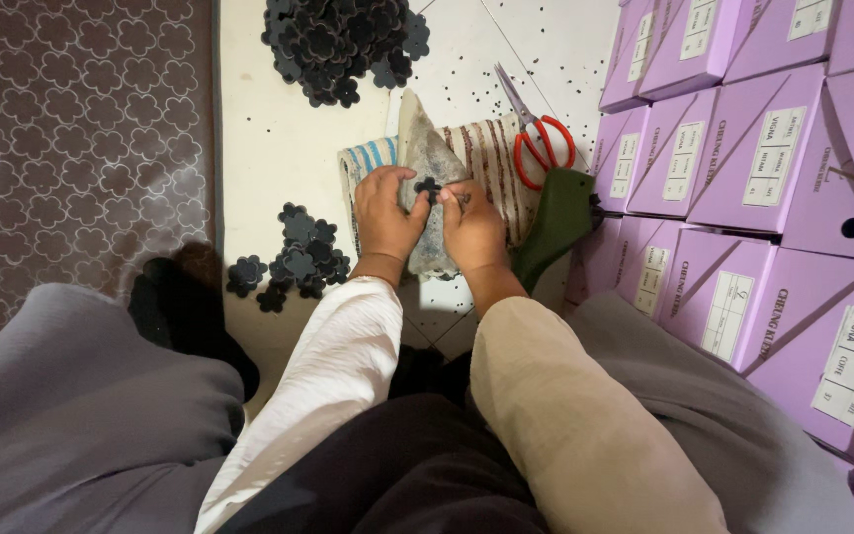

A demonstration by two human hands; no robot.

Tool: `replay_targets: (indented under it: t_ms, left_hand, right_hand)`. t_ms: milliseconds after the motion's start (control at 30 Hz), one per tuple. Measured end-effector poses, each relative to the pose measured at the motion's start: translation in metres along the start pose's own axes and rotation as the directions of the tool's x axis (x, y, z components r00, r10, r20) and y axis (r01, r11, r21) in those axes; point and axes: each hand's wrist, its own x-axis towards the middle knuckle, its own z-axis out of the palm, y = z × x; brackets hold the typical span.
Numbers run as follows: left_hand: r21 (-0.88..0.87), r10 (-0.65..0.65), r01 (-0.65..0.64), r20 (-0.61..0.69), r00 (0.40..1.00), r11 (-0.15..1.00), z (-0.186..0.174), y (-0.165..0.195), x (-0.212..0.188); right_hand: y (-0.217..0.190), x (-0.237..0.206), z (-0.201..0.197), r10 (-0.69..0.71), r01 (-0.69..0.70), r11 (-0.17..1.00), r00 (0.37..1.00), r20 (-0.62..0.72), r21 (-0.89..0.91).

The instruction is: The person sits on the floor and uses a hot glue gun to attach small black flower-shaped pieces to a fabric-covered base. They repeatedly pick up pieces, apply glue, and press them into place, occasionally using a metal tool to adjust the placement.

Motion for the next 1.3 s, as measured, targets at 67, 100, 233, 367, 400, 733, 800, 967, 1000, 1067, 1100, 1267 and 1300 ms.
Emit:
replay_targets:
  t_ms: [67,100,233,367,400,733,800,967,1000,1067,1100,1267,1300]
  left_hand:
    - [0.004,-0.006,0.006,0.003,1.0,1.0,0.0,-0.001,0.0]
    - [0.004,-0.006,0.006,0.003,1.0,1.0,0.0,-0.001,0.0]
    - [-0.039,0.045,-0.045,-0.008,0.999,0.998,0.003,-0.007,0.001]
    - [-0.036,0.034,-0.035,-0.024,0.999,0.999,0.007,-0.012,0.0]
    - [-0.018,0.063,-0.063,-0.041,0.997,0.998,0.008,-0.012,-0.001]
    - [-0.016,0.115,-0.115,0.016,0.993,0.993,-0.007,0.009,-0.01]
    - [-0.05,0.167,-0.166,0.016,0.986,0.985,-0.005,0.013,-0.008]
    - [-0.129,0.144,-0.131,0.094,0.985,0.983,0.005,0.022,-0.001]
    - [-0.159,0.074,-0.053,0.129,0.989,0.986,0.006,0.023,-0.001]
    - [-0.178,0.002,0.03,0.175,0.985,0.984,0.006,0.022,-0.002]
    - [-0.17,0.0,0.031,0.179,0.984,0.985,0.006,0.02,-0.002]
    - [-0.114,0.092,-0.077,0.133,0.987,0.991,0.011,0.009,0.0]
    - [-0.098,0.134,-0.122,0.125,0.983,0.988,0.013,0.007,0.001]
  right_hand:
    - [0.0,-0.001,0.0,-0.005,0.005,1.0,1.0,-0.001,-0.024]
    - [0.0,-0.001,0.0,-0.014,0.014,0.999,1.0,-0.002,-0.045]
    - [0.001,0.003,0.001,0.017,-0.017,1.0,1.0,0.016,0.023]
    - [0.002,0.005,0.001,0.121,-0.123,0.991,0.992,0.046,0.053]
    - [0.002,0.005,0.0,0.122,-0.123,0.992,0.992,0.039,0.026]
    - [-0.012,0.007,-0.004,0.059,-0.058,0.989,0.998,0.007,-0.135]
    - [-0.013,0.005,-0.004,-0.027,0.025,0.99,1.0,-0.009,-0.136]
    - [-0.016,0.006,0.0,-0.185,0.167,0.964,0.98,-0.072,-0.209]
    - [-0.018,0.007,0.002,-0.156,0.139,0.968,0.986,-0.064,-0.207]
    - [-0.021,0.007,0.004,-0.187,0.169,0.965,0.98,-0.073,-0.199]
    - [-0.021,0.006,0.005,-0.25,0.23,0.954,0.964,-0.09,-0.192]
    - [-0.012,0.0,-0.004,-0.348,0.269,0.911,0.908,-0.234,-0.311]
    - [-0.005,0.002,-0.009,-0.364,0.235,0.901,0.868,-0.339,-0.365]
